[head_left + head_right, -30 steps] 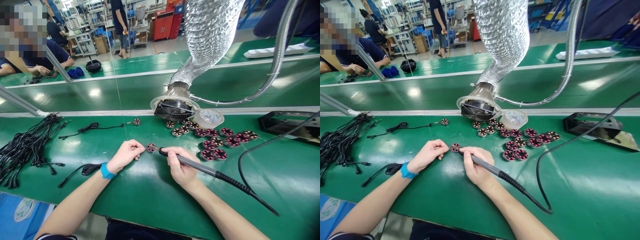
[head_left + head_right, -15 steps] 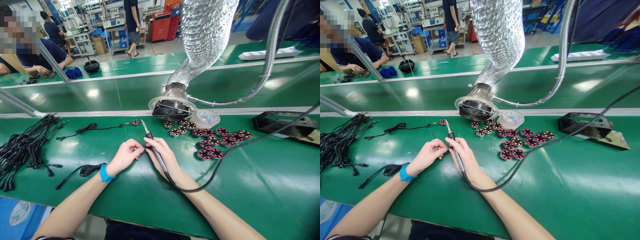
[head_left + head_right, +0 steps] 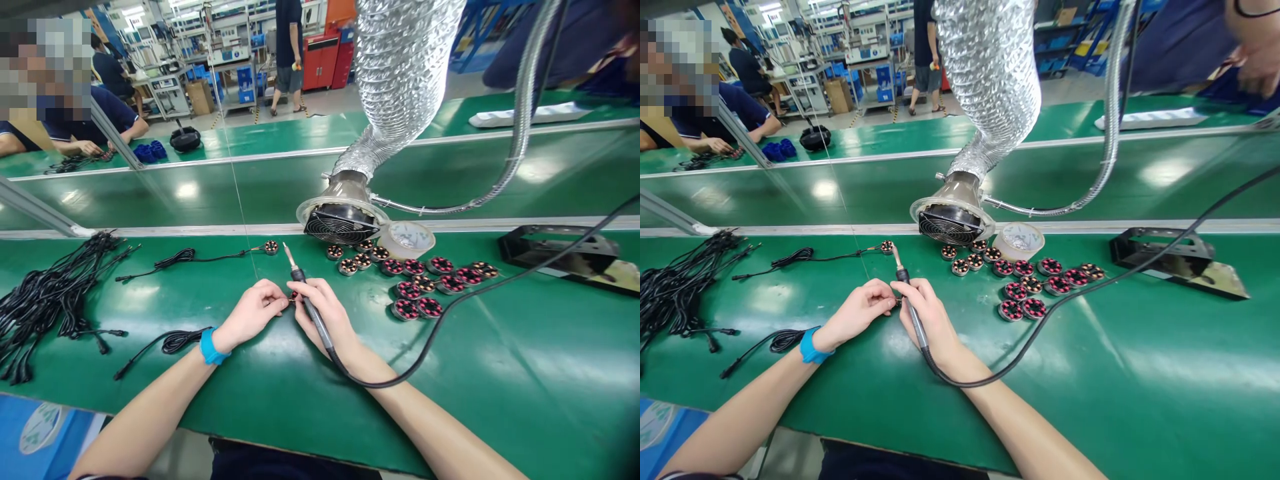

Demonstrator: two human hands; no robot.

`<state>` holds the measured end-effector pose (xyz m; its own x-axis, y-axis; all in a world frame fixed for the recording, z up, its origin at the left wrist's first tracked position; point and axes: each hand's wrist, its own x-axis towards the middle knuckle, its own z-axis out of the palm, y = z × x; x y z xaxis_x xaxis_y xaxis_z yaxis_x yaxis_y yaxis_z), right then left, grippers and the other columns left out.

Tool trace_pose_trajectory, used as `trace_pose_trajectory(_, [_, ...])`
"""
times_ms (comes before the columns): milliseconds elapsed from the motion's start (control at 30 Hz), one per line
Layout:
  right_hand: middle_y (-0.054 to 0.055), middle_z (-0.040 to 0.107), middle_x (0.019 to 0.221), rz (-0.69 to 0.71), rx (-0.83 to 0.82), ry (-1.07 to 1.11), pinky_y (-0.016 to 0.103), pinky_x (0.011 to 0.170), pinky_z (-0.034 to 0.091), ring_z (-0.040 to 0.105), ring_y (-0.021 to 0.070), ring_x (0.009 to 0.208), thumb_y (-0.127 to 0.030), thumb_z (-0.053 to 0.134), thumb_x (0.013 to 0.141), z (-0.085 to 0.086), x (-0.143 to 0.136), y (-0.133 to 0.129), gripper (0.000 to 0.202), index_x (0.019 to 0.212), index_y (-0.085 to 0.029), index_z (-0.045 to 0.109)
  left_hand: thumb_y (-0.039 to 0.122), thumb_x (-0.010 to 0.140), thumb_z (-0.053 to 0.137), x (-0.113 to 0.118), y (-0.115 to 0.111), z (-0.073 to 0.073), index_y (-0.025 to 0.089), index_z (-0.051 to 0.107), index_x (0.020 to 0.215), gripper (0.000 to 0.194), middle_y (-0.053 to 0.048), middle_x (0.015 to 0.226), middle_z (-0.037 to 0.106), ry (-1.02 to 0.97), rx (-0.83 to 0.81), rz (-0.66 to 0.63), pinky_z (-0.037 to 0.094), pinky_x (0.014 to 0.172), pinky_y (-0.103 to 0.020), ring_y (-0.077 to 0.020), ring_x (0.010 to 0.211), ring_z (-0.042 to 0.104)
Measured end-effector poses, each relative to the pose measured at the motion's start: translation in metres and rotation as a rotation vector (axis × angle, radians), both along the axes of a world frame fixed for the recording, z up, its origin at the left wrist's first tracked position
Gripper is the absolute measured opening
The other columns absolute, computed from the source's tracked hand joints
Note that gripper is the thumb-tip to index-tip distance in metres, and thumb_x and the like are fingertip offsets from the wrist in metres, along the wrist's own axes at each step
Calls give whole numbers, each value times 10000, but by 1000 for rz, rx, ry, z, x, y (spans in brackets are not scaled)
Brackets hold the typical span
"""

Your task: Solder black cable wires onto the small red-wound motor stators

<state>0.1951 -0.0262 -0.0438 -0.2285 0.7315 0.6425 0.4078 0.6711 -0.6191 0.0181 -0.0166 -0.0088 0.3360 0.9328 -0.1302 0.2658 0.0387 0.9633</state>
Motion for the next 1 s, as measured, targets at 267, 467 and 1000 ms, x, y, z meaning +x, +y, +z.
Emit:
trace_pose_trajectory(267, [53,576,1005,5,-41,-14,281,792,583,671,160,858,-71,499,894,-6,-1,-3,448,1295,-264,554,383,844,628,1,1,3,154,595,674,288,-39,884,536,18,-38,3,493,731,-258,-137,770,556])
trace_pose_trajectory(467, [61,591,1025,26,-59,-30,287,796,586,672,159,847,-73,489,899,-3,0,-3,462,1311,-271,551,348,812,651,3,2,-4,150,610,695,234,-26,857,538,-52,-50,33,478,710,-272,-122,708,555])
trace_pose_trajectory(1000, [-4,697,611,-294,1,240,262,550,534,660,150,527,-217,520,931,31,26,-16,275,696,-211,662,379,816,701,1,2,-7,129,662,733,266,-53,949,550,-30,-73,30,496,701,-271,-113,718,554])
